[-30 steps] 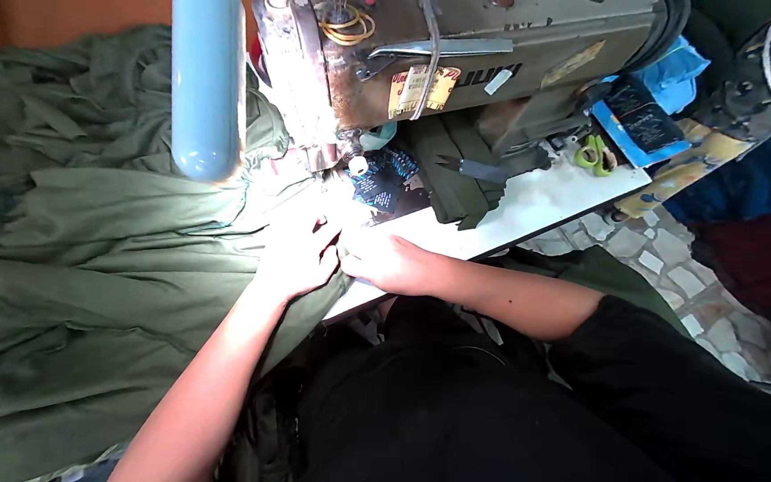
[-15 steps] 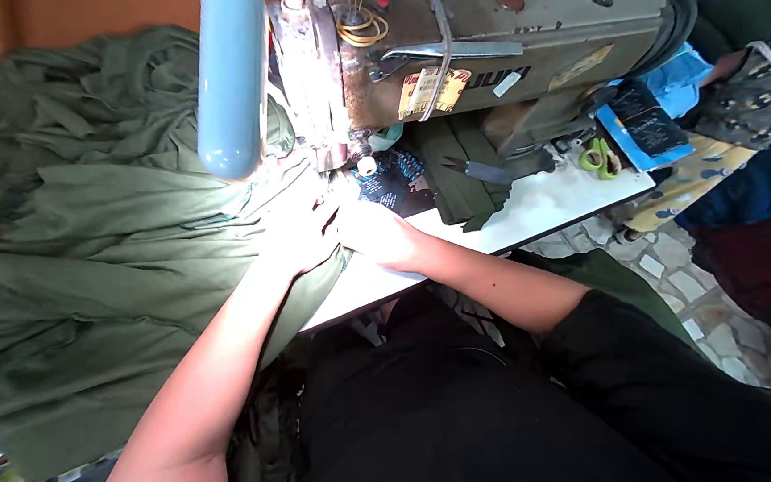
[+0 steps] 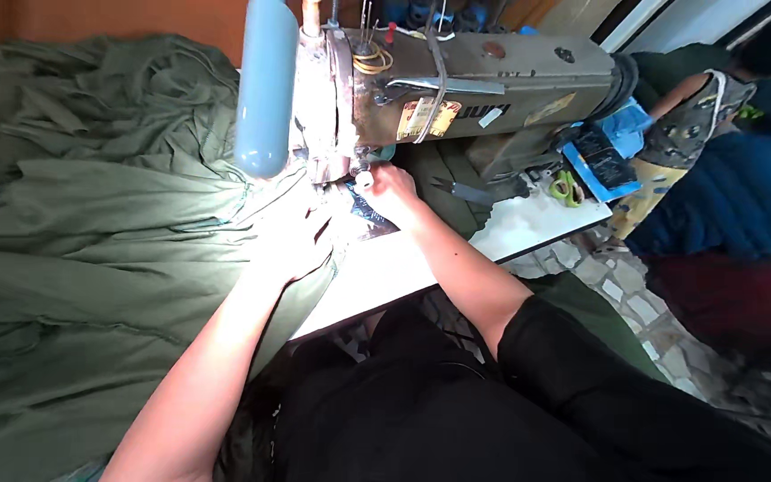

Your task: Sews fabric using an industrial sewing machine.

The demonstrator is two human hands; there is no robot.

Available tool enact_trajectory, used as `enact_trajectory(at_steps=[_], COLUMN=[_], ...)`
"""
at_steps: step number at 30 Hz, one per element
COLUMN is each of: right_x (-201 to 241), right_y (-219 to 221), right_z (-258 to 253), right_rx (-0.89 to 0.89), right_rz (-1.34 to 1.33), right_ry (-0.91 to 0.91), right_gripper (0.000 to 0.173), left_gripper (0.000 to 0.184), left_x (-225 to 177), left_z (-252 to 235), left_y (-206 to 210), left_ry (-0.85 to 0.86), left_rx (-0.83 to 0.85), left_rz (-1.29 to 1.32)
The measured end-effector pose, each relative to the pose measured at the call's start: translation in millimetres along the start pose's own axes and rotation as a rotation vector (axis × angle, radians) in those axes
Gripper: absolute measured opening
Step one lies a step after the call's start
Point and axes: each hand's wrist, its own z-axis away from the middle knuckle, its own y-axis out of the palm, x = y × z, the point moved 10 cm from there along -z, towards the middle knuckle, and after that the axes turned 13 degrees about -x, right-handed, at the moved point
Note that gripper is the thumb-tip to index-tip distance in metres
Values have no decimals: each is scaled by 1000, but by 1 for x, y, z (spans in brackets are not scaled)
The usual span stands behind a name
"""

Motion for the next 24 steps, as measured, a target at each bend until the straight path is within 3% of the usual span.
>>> enact_trajectory(at_steps=[5, 11, 14, 17, 19, 22, 24], right_x=[1, -24, -35, -35, -33, -26, -21], right_y=[2, -6, -17, -35, -43, -45, -40], right_z=[1, 2, 18, 46, 72, 112, 133], right_rx=[38, -113, -172, -279, -397, -473, -421], right_rz=[-75, -561, -794, -1056, -1172, -1263, -1288], right_ry=[19, 137, 182, 75, -35, -174, -215], right_gripper=[37, 27, 23, 14, 11, 8, 6], left_gripper=[46, 46, 40, 29, 31, 30, 41], left_x=[2, 3, -6, -41, -59, -84, -100], left_z=[1, 2, 4, 4, 12, 29, 37], left_y=[2, 4, -6, -31, -28, 8, 23], left_ry=[-40, -68, -87, -232, -476, -969, -1190], left_rx=[38, 72, -45, -155, -135, -103, -143], left_rz=[-25, -9, 43, 186, 440, 1303, 1745])
